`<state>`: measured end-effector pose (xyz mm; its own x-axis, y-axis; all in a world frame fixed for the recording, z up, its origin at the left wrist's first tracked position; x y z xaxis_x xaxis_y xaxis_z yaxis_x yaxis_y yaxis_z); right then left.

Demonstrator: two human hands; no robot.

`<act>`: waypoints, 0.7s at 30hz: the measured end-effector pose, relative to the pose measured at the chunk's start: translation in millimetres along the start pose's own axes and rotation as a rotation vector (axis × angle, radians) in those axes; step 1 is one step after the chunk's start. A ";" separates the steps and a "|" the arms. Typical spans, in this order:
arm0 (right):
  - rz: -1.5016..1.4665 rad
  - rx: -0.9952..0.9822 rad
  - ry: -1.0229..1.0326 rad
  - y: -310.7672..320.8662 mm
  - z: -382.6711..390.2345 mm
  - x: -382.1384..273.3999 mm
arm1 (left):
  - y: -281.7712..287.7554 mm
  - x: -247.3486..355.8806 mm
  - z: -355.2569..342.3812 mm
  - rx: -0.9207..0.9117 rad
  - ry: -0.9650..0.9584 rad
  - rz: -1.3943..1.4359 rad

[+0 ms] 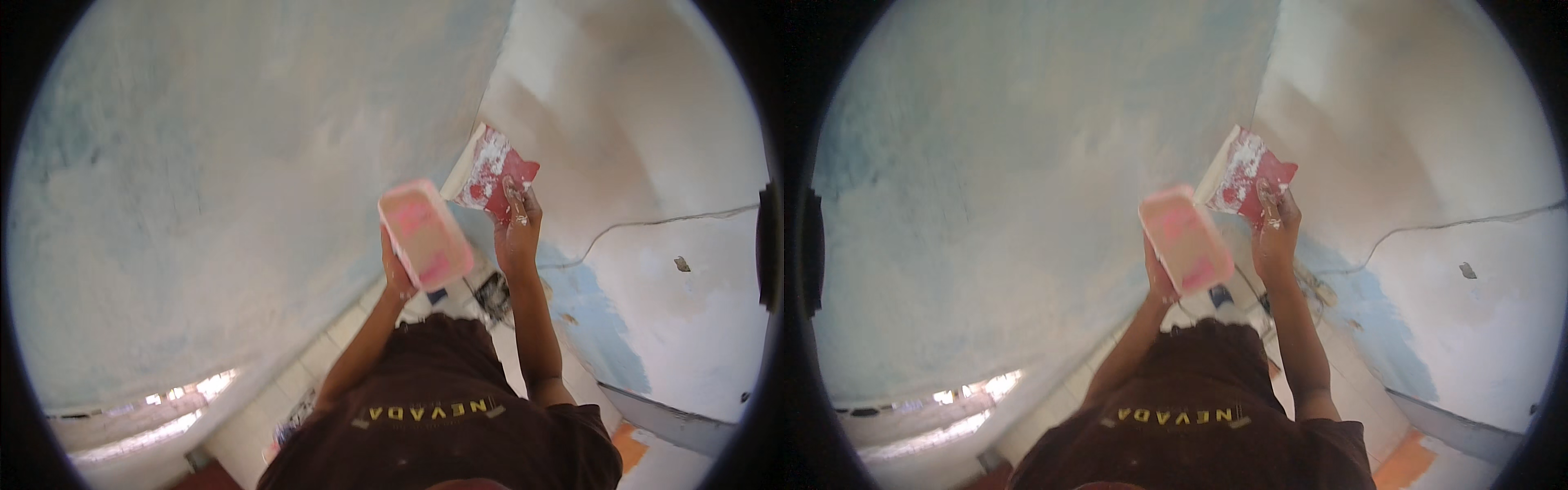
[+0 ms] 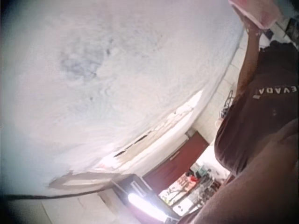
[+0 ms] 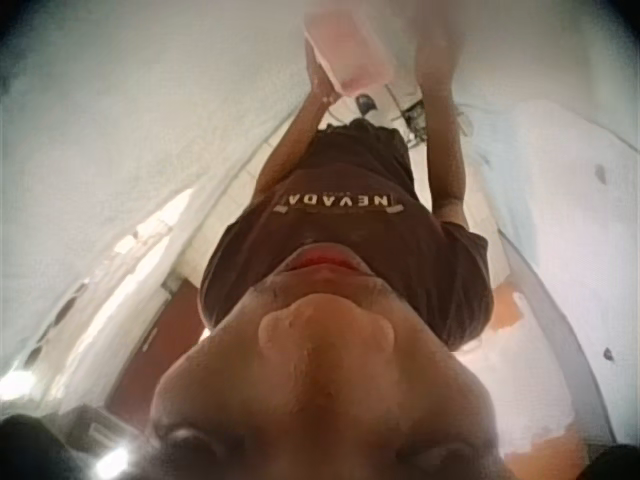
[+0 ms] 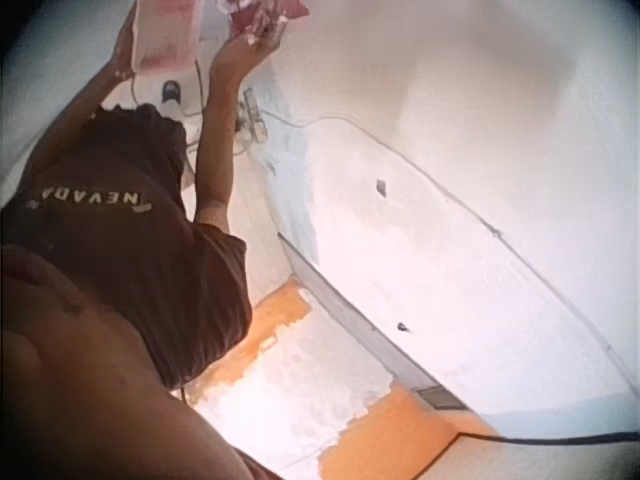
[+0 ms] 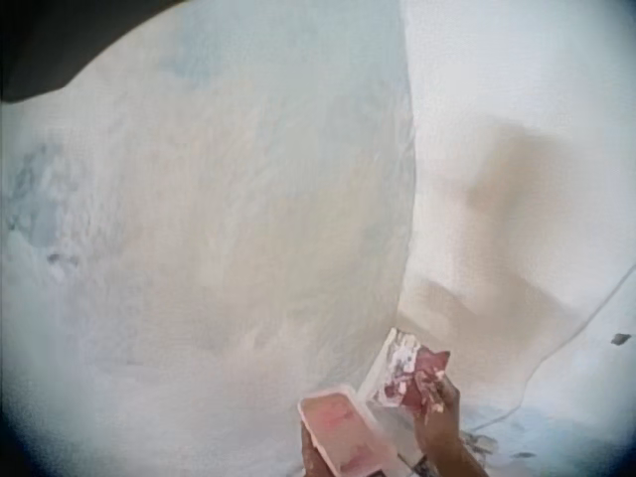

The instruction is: The person applies plaster to a ceiling using a scraper, repeatedly scooping plaster from a plastic container and smoothing it onto a damaged area.

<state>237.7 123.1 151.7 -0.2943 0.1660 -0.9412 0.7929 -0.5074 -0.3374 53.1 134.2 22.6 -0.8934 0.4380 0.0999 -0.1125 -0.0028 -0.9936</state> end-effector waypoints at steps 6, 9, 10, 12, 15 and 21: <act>-0.264 -0.045 0.365 -66.5 -39.4 -94.4 | 2.2 35.9 25.4 -0.042 -0.023 -0.143; 0.149 0.056 0.932 -157.4 -75.8 -211.7 | -8.5 50.0 4.8 -0.046 -0.032 -0.090; 0.182 0.117 1.136 -190.1 -70.9 -239.3 | -9.1 56.5 8.7 -0.051 -0.033 -0.083; 0.327 0.246 1.508 -259.3 -40.9 -261.3 | 1.0 79.6 26.8 -0.050 -0.057 -0.092; 0.752 0.143 1.448 -341.9 -34.3 -215.1 | 21.0 94.2 33.9 0.006 -0.116 -0.096; 0.750 -0.269 1.391 -333.2 75.5 -102.0 | 21.6 93.7 47.8 -0.010 0.007 -0.034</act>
<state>-36.7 211.5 361.4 0.7583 0.6407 -0.1206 0.6386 -0.6929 0.3348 -53.8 132.2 13.0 -0.8861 0.4439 0.1335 -0.1384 0.0215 -0.9901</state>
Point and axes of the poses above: each hand's wrist, its own z-axis away from the middle knuckle, its own y-axis out of the back of the hand, x = y × z, the point moved 9 cm from there along -z, towards the middle knuckle, and after that the axes turned 7 degrees about z, right-handed, at the moved point
